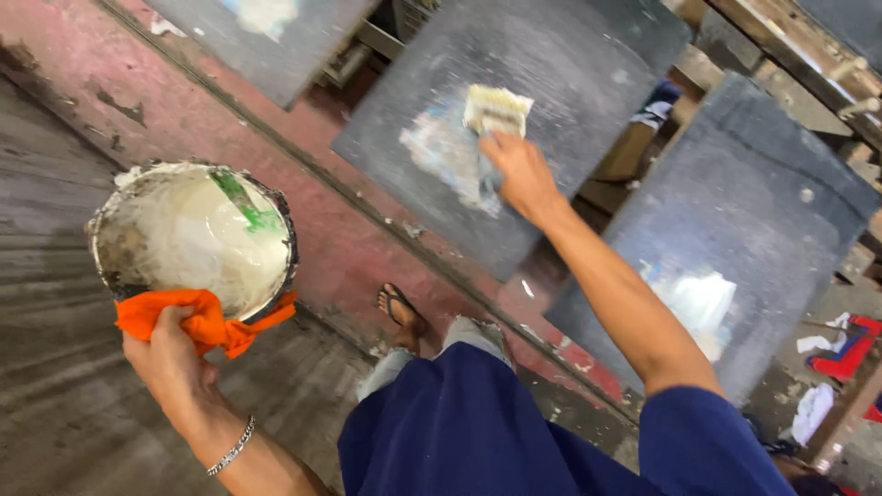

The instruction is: Applying adhesive to multiple boards using a brush and a bucket of glue.

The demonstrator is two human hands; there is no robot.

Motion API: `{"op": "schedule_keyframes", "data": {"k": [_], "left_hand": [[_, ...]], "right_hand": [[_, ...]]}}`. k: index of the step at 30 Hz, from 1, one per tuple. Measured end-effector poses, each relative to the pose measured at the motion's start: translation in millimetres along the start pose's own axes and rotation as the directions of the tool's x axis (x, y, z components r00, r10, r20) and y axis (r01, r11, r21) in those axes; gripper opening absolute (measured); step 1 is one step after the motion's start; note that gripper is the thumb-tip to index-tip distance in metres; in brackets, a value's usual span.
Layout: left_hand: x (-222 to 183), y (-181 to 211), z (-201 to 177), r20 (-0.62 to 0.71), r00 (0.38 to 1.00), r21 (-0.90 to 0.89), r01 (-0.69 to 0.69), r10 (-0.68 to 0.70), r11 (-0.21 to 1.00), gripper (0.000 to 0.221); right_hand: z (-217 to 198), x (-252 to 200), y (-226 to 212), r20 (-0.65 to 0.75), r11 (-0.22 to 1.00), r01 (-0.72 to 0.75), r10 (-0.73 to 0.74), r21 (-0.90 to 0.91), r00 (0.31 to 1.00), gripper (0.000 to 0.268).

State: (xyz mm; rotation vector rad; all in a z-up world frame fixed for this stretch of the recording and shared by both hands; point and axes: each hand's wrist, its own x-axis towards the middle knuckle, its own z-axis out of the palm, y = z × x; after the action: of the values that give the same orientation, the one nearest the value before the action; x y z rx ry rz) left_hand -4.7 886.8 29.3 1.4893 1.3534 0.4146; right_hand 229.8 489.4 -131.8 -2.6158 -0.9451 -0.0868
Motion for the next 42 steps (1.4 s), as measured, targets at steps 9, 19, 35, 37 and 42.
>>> {"op": "schedule_keyframes", "data": {"k": [9, 19, 35, 37, 42], "left_hand": [[68, 83, 6, 0.065, 0.993, 0.119, 0.090, -0.099, 0.989, 0.012], [160, 66, 66, 0.193, 0.902, -0.095, -0.375, 0.386, 0.922, 0.037], [290, 174, 125, 0.282, 0.846, -0.068, -0.453, 0.453, 0.889, 0.061], [305, 182, 128, 0.272, 0.848, -0.088, -0.448, 0.454, 0.890, 0.065], [346, 194, 131, 0.257, 0.839, -0.060, -0.481, 0.479, 0.875, 0.068]], "right_hand": [[-15, -22, -127, 0.133, 0.968, -0.152, 0.126, 0.199, 0.983, 0.035], [-151, 157, -271, -0.117, 0.750, -0.131, 0.268, 0.648, 0.956, 0.019], [77, 458, -294, 0.086, 0.489, -0.022, -0.108, 0.872, 0.990, 0.017], [79, 479, -290, 0.093, 0.445, -0.055, -0.065, 0.894, 0.994, 0.017], [-5, 520, -307, 0.455, 0.139, -0.480, 0.175, 0.866, 0.873, 0.027]]}}
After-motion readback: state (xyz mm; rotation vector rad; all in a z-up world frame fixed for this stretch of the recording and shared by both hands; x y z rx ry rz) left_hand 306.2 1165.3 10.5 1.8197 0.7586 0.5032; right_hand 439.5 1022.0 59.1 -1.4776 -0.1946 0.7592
